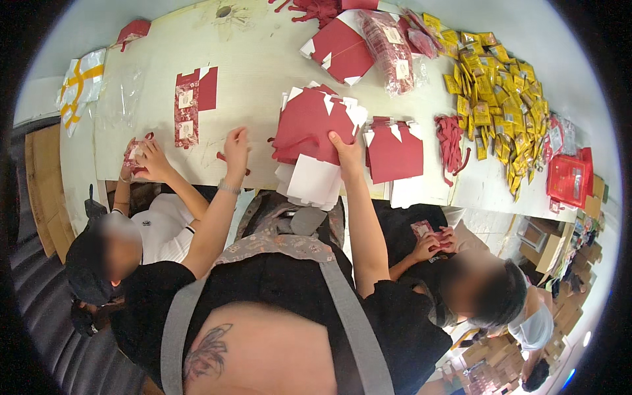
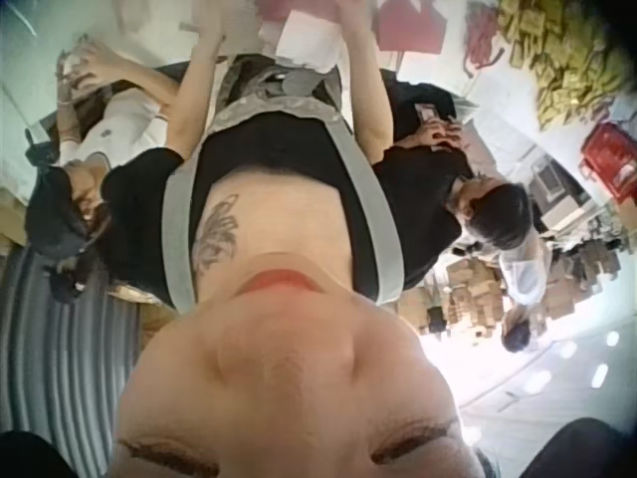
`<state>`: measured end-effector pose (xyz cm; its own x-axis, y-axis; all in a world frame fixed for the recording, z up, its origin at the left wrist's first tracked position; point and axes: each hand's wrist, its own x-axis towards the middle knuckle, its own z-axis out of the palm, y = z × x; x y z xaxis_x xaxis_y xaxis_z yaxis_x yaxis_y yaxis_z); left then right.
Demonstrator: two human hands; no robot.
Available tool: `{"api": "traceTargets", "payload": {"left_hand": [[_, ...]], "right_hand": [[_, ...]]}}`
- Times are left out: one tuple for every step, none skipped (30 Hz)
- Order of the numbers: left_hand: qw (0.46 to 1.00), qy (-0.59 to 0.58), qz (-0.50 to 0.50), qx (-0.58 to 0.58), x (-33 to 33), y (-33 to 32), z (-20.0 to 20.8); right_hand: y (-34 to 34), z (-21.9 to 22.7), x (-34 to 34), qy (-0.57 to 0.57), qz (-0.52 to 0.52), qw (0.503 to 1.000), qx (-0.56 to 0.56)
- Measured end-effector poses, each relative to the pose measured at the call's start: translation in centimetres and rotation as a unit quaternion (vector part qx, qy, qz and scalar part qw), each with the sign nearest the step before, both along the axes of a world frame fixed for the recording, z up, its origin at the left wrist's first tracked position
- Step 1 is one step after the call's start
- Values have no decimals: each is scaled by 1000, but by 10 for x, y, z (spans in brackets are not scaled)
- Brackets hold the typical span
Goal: The person unpacks a plastic-wrapped package containing red paper boxes and inserts. They fold the red paper pieces into small boxes and place them on the table alongside other workers.
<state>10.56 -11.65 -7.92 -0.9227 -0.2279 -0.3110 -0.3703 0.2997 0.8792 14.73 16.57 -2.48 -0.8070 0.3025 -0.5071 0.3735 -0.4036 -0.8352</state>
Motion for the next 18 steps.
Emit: {"api": "traceTargets", "payload": {"left_hand": [[985, 41, 14, -169, 15, -4, 1], [939, 84, 27, -333, 30, -8, 4], [906, 85, 40, -412, 40, -13, 3], [868, 83, 56, -487, 48, -17, 1], [871, 40, 70, -484, 56, -20, -3], [889, 23, 49, -455, 59, -25, -8], [905, 6, 29, -425, 59, -32, -12], [931, 11, -26, -365, 54, -36, -8], [950, 17, -80, -302, 51, -37, -4], [964, -20, -66, -258, 51, -32, -2], [955, -3, -95, -281, 50, -33, -4], [945, 14, -124, -303, 49, -34, -7], [933, 30, -154, -324, 48, -35, -10], [943, 62, -152, -289, 45, -28, -1], [983, 33, -90, -159, 38, -18, 9], [999, 4, -28, -26, 31, -8, 20], [993, -32, 37, 110, 30, -3, 23], [998, 45, 48, 16, 20, -1, 3]], "right_hand": [[2, -5, 2, 1, -17, 999, 33], [6, -10, 4, -45, -8, 996, 77], [8, -17, 6, -55, -8, 995, 85], [10, -24, 7, -66, -9, 993, 93], [9, -24, 8, -75, -7, 992, 102], [6, -23, 8, -52, -6, 992, 113], [4, -25, 6, -59, 7, 990, 130], [4, -30, 2, -69, 21, 986, 150], [5, -34, 0, -79, 35, 982, 170], [6, -38, 0, -85, 45, 980, 174], [3, -38, -4, -87, 56, 979, 175], [1, -38, -6, -90, 66, 978, 176], [0, -37, -8, -95, 69, 977, 176], [-1, -30, -11, -103, 72, 976, 177], [-1, -26, -14, -108, 71, 975, 179], [2, -35, -13, -86, 67, 984, 140], [4, -40, -11, -91, 69, 986, 125], [6, -41, -13, -93, 75, 987, 110]]}}
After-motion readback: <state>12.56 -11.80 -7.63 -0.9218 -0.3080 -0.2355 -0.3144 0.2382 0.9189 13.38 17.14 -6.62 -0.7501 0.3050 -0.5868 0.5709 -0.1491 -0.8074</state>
